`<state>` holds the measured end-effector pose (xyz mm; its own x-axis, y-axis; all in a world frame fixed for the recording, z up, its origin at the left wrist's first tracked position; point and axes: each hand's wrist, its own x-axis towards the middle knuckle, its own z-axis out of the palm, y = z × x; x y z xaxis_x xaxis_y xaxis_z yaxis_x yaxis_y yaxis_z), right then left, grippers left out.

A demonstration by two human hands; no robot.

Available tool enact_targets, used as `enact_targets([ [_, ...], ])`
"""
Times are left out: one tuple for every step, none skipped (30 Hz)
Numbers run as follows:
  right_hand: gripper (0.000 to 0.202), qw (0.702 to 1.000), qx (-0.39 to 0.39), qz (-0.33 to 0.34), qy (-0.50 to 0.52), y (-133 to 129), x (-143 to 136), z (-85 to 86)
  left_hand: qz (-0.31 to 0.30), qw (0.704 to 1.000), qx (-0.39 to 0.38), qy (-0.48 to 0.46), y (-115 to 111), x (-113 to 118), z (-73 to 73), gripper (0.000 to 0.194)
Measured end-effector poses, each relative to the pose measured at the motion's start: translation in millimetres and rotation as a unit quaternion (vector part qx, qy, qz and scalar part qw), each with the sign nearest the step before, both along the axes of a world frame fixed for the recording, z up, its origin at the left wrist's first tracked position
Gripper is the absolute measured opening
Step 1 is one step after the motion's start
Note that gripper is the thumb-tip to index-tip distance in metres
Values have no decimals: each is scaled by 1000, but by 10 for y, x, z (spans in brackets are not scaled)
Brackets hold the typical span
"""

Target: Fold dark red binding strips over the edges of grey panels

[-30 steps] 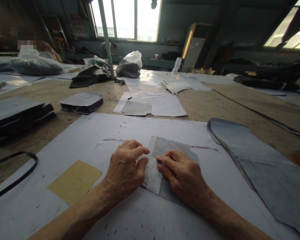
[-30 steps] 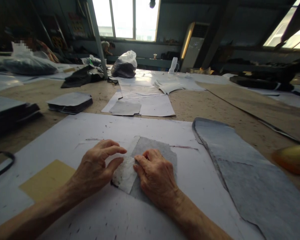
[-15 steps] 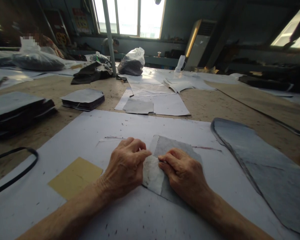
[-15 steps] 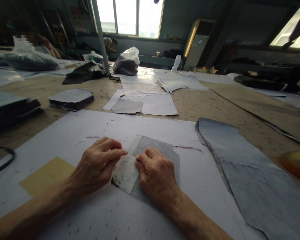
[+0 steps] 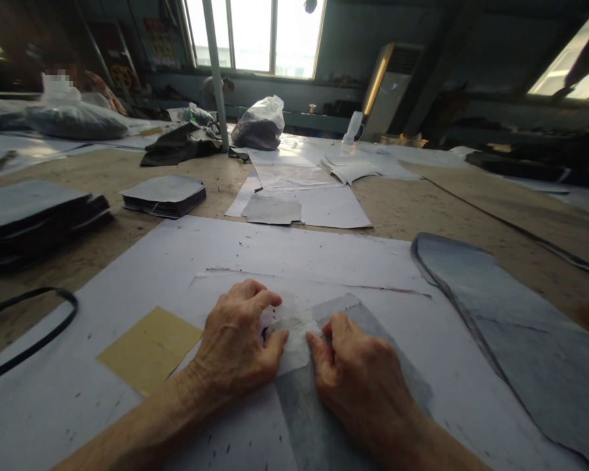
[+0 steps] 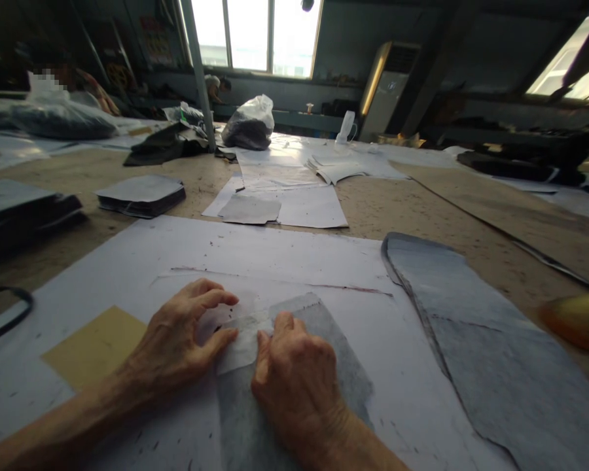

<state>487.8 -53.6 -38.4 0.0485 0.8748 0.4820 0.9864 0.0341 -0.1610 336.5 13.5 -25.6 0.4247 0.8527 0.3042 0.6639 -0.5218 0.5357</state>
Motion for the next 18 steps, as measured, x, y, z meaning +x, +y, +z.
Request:
enact_targets([
  [11, 1000, -9, 0, 12, -16, -14, 2, -10, 1000, 4, 2, -5, 0, 2, 30],
  [11, 1000, -18, 0, 21, -29, -25, 5, -21, 1000, 6, 3, -12, -1, 7, 31],
  [11, 999, -28, 1, 30, -39, -34, 11, -30, 1000, 8, 6, -21, -2, 14, 32],
  [12, 999, -36, 1, 38, -47, -40, 18, -37, 999, 9, 9, -31, -2, 22, 33],
  [12, 998, -44, 2, 43, -55, -45, 27, -43, 999, 9, 13, -43, 0, 30, 33],
  [13, 998, -50, 0, 43, -62, -47, 38, -46, 999, 11, 19, -55, 2, 37, 34],
  [14, 998, -54, -2, 41, -69, -48, 50, -49, 998, 13, 27, -66, 6, 41, 34],
  [15, 998, -56, -4, 37, -77, -46, 62, -52, 998, 16, 35, -76, 9, 42, 34],
  [16, 998, -58, -5, 33, -85, -43, 73, -55, 997, 18, 43, -83, 13, 39, 34],
  [18, 998, -60, -5, 29, -94, -39, 82, -60, 997, 19, 49, -88, 15, 34, 34],
  [19, 998, -61, -6, 28, -101, -35, 88, -64, 996, 18, 53, -91, 14, 26, 34],
  [20, 998, -62, -7, 27, -109, -34, 89, -69, 996, 16, 55, -93, 12, 19, 34],
  [20, 998, -62, -7, 25, -115, -35, 85, -72, 996, 15, 54, -96, 8, 12, 35],
  [20, 998, -61, -7, 23, -122, -40, 76, -74, 996, 16, 51, -101, 2, 9, 35],
  [20, 998, -60, -6, 18, -127, -47, 62, -72, 996, 21, 44, -110, -5, 10, 34],
  [19, 998, -56, -4, 13, -132, -55, 47, -69, 997, 31, 34, -125, -12, 15, 34],
  [18, 999, -51, 1, 6, -135, -61, 33, -66, 997, 47, 17, -144, -17, 23, 34],
  [18, 999, -44, 10, -1, -137, -60, 24, -70, 995, 68, -4, -167, -20, 32, 33],
])
